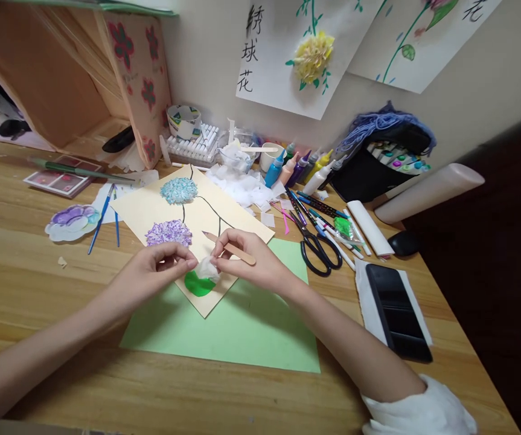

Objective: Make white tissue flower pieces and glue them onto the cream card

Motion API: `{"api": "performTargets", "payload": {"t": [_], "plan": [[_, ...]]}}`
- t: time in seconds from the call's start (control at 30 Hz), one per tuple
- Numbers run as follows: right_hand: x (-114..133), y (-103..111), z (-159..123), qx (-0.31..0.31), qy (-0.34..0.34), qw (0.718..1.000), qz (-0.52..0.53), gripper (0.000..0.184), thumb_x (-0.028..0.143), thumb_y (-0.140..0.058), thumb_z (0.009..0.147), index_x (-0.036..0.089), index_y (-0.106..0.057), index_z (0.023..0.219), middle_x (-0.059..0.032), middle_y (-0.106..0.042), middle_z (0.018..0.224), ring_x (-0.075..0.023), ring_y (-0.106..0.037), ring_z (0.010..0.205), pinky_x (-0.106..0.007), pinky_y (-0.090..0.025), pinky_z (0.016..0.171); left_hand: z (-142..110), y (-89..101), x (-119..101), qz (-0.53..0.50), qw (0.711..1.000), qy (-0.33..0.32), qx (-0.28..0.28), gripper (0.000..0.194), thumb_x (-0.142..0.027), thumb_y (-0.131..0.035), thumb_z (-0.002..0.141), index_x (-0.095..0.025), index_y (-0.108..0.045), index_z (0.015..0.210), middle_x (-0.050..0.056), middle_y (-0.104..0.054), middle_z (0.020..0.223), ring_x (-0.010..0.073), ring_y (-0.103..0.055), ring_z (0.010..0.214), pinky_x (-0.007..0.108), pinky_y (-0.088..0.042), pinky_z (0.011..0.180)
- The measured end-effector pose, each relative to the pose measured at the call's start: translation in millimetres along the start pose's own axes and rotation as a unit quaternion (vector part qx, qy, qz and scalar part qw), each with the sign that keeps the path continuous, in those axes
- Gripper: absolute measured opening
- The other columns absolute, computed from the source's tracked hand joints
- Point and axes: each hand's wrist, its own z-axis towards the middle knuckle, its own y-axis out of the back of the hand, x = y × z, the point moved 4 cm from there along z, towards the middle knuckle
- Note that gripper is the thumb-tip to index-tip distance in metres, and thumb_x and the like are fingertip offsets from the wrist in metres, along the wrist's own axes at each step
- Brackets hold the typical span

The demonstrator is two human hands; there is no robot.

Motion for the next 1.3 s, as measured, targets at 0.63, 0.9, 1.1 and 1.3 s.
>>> {"api": "performTargets", "payload": {"t": [0.63, 0.9, 1.1, 1.3], "plan": [[10, -9, -11, 0.088, -0.021, 0.994, -0.066, 0.003, 0.016, -0.056, 0.078, 0.018, -0.055, 0.080, -0.0007, -0.061, 0.077, -0.0118, -0.056, 0.068, -0.021, -0.043, 0.061, -11, -7.8, 6, 0.198, 0.979, -0.045, 0.009, 0.026, -0.040, -0.060, 0.077, -0.023, -0.063, 0.096, 0.001, -0.061, 0.078, 0.0165, -0.055, 0.073, 0.025, -0.038, 0.061], [19, -3, -10, 0.031, 0.052, 0.987, -0.152, 0.014, 0.033, -0.060, 0.081, 0.019, -0.060, 0.083, -0.0022, -0.064, 0.081, -0.0140, -0.059, 0.073, -0.024, -0.044, 0.066, -7, -8.0, 10, 0.209, 0.978, 0.005, 0.015, 0.021, -0.036, -0.056, 0.081, -0.020, -0.062, 0.069, -0.001, -0.061, 0.071, 0.0153, -0.053, 0.070, 0.026, -0.036, 0.062], [24, 7, -17, -0.035, 0.191, 0.979, -0.065, 0.053, 0.053, -0.026, 0.092, 0.020, -0.064, 0.075, -0.0019, -0.057, 0.058, -0.0134, -0.052, 0.054, -0.028, -0.041, 0.057, -9, -10.2, 9, 0.307, 0.951, -0.028, -0.034, 0.021, -0.036, -0.054, 0.083, -0.020, -0.058, 0.070, 0.000, -0.058, 0.070, 0.0173, -0.051, 0.075, 0.027, -0.033, 0.060], [22, -1, -13, 0.014, 0.220, 0.958, -0.182, 0.052, 0.041, -0.023, 0.096, 0.020, -0.057, 0.062, 0.0002, -0.052, 0.051, -0.0112, -0.049, 0.050, -0.026, -0.039, 0.057, -7, -10.4, 7, 0.338, 0.940, -0.026, -0.042, 0.022, -0.036, -0.053, 0.084, -0.019, -0.057, 0.070, 0.000, -0.056, 0.069, 0.0169, -0.049, 0.073, 0.027, -0.031, 0.059]]}}
